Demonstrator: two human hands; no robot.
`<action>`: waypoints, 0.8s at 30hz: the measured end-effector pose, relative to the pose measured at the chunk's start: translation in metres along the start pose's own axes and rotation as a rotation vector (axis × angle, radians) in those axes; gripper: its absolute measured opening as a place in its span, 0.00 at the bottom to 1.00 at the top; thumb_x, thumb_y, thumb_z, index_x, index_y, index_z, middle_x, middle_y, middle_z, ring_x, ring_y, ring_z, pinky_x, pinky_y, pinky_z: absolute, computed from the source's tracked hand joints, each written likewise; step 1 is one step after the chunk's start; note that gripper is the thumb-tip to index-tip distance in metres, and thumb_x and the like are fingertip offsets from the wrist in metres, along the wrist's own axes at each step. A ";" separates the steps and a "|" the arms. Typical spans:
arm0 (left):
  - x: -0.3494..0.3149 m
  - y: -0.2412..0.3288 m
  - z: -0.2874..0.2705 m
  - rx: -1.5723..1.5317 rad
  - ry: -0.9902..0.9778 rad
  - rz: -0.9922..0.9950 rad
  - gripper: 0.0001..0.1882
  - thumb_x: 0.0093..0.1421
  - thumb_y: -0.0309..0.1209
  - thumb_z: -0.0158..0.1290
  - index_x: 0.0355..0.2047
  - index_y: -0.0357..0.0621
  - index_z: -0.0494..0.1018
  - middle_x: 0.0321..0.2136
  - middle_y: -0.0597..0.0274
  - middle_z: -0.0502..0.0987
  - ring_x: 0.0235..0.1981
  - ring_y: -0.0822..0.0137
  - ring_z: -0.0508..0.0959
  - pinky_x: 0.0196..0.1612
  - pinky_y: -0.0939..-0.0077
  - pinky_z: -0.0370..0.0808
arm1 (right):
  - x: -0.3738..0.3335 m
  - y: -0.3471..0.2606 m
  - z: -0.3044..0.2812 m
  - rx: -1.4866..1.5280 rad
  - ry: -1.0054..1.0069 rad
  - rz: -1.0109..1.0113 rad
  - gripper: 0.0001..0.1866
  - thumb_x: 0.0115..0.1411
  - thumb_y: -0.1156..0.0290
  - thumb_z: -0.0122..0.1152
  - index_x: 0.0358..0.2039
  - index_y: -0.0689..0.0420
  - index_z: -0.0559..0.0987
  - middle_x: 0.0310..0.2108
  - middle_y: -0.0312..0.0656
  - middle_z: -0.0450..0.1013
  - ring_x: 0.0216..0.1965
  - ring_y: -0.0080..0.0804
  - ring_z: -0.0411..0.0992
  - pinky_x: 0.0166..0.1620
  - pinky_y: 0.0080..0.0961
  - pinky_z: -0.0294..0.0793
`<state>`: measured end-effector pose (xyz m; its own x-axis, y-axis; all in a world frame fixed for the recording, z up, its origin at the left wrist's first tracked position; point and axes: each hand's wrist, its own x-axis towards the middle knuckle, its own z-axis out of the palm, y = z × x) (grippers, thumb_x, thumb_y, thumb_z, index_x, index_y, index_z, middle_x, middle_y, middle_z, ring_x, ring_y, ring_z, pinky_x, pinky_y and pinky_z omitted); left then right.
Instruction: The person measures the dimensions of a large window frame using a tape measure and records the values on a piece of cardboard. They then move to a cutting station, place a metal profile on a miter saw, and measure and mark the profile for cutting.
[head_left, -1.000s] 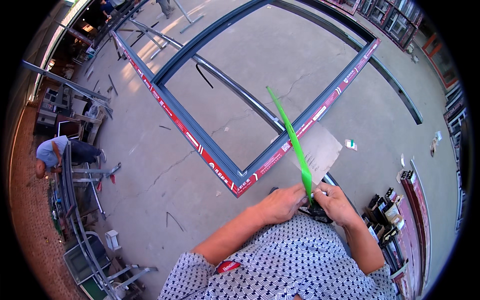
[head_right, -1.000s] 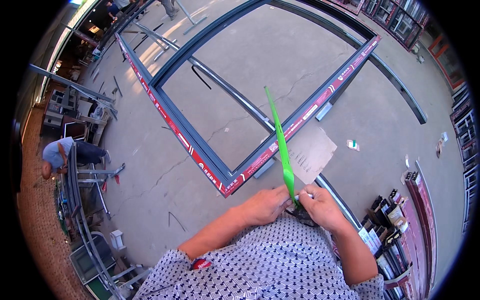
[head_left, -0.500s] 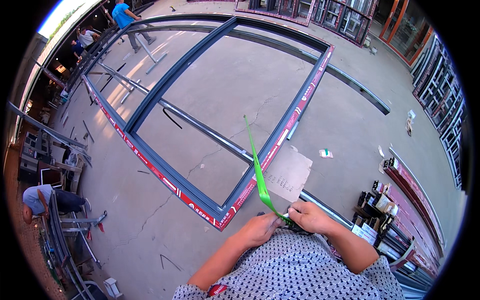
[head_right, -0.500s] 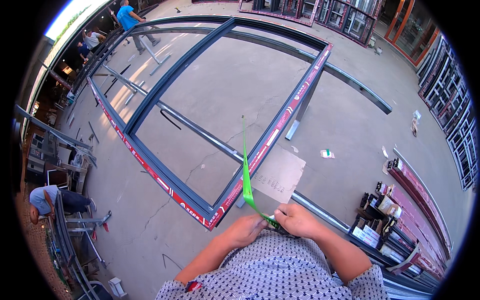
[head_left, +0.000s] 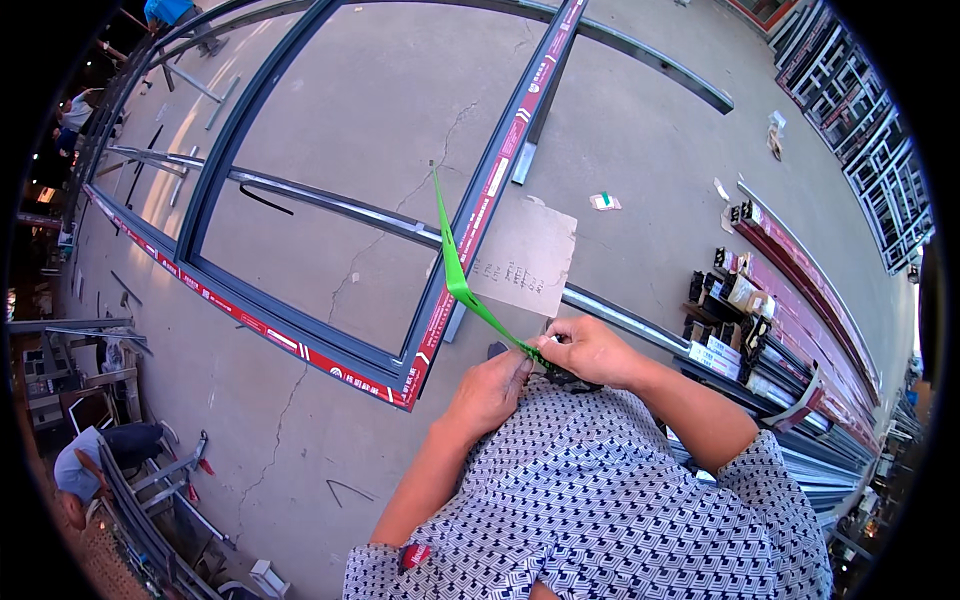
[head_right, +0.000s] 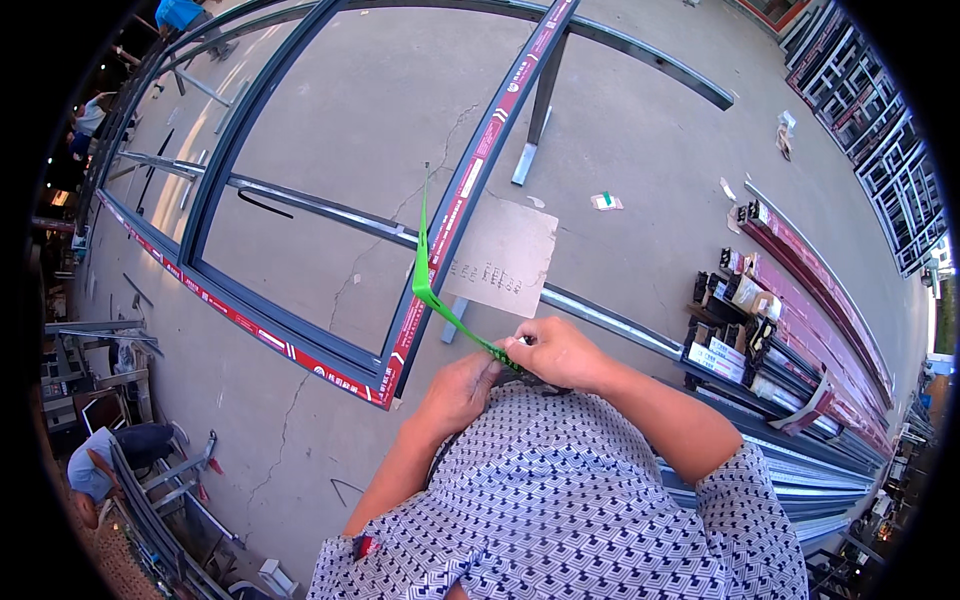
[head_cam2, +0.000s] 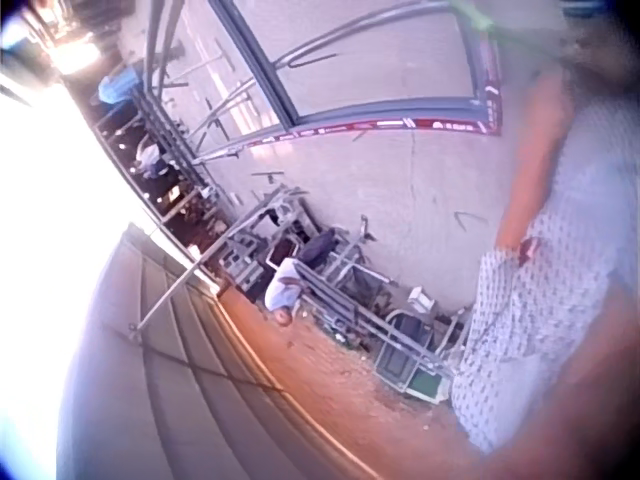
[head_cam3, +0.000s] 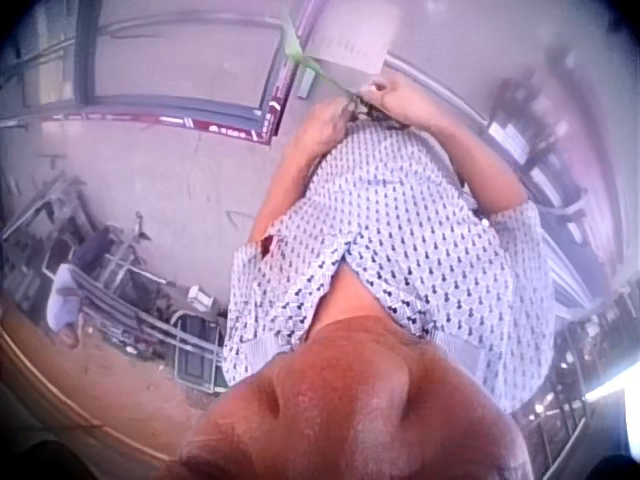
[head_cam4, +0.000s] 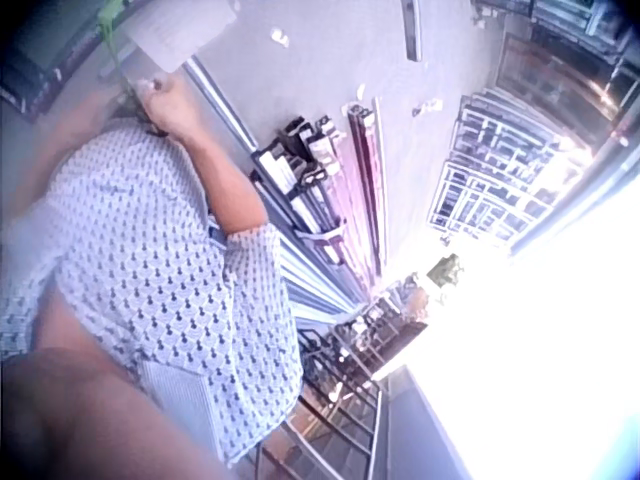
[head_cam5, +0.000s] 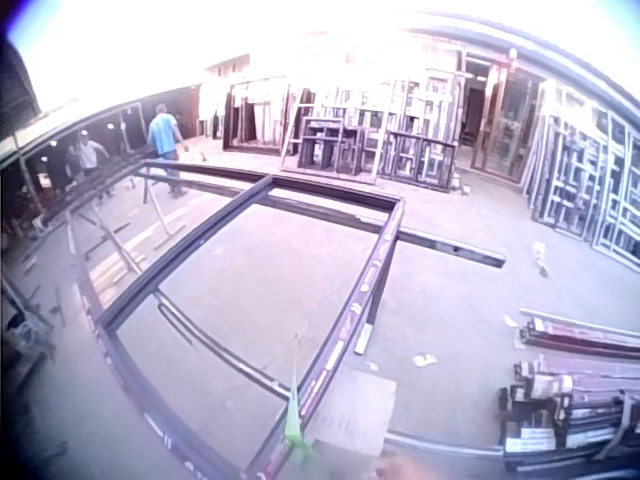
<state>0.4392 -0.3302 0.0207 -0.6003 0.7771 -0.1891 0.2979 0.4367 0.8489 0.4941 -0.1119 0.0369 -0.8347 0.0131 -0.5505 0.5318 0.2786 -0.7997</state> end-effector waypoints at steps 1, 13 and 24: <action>0.000 -0.002 0.001 0.003 -0.003 -0.014 0.16 0.74 0.32 0.49 0.60 0.46 0.72 0.38 0.42 0.80 0.40 0.38 0.81 0.41 0.53 0.77 | -0.002 -0.003 -0.001 0.033 -0.023 0.075 0.23 0.67 0.55 0.61 0.44 0.66 0.84 0.30 0.52 0.81 0.33 0.36 0.79 0.38 0.37 0.76; -0.015 -0.076 0.015 -0.292 0.088 -0.315 0.15 0.78 0.36 0.45 0.55 0.37 0.69 0.38 0.54 0.76 0.41 0.66 0.75 0.49 0.68 0.73 | -0.047 0.027 -0.028 -0.429 0.257 0.230 0.15 0.64 0.61 0.57 0.40 0.61 0.82 0.31 0.58 0.79 0.35 0.56 0.79 0.42 0.46 0.75; 0.040 -0.082 0.047 -0.622 0.477 -0.370 0.21 0.68 0.45 0.63 0.44 0.36 0.77 0.27 0.72 0.71 0.27 0.81 0.67 0.30 0.82 0.68 | -0.099 0.090 -0.031 -0.474 0.284 0.273 0.14 0.66 0.63 0.56 0.36 0.61 0.82 0.34 0.61 0.79 0.39 0.64 0.77 0.44 0.54 0.75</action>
<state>0.4261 -0.3138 -0.0798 -0.8670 0.3001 -0.3978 -0.3550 0.1882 0.9157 0.6200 -0.0583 0.0263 -0.7177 0.3814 -0.5827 0.6647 0.6248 -0.4097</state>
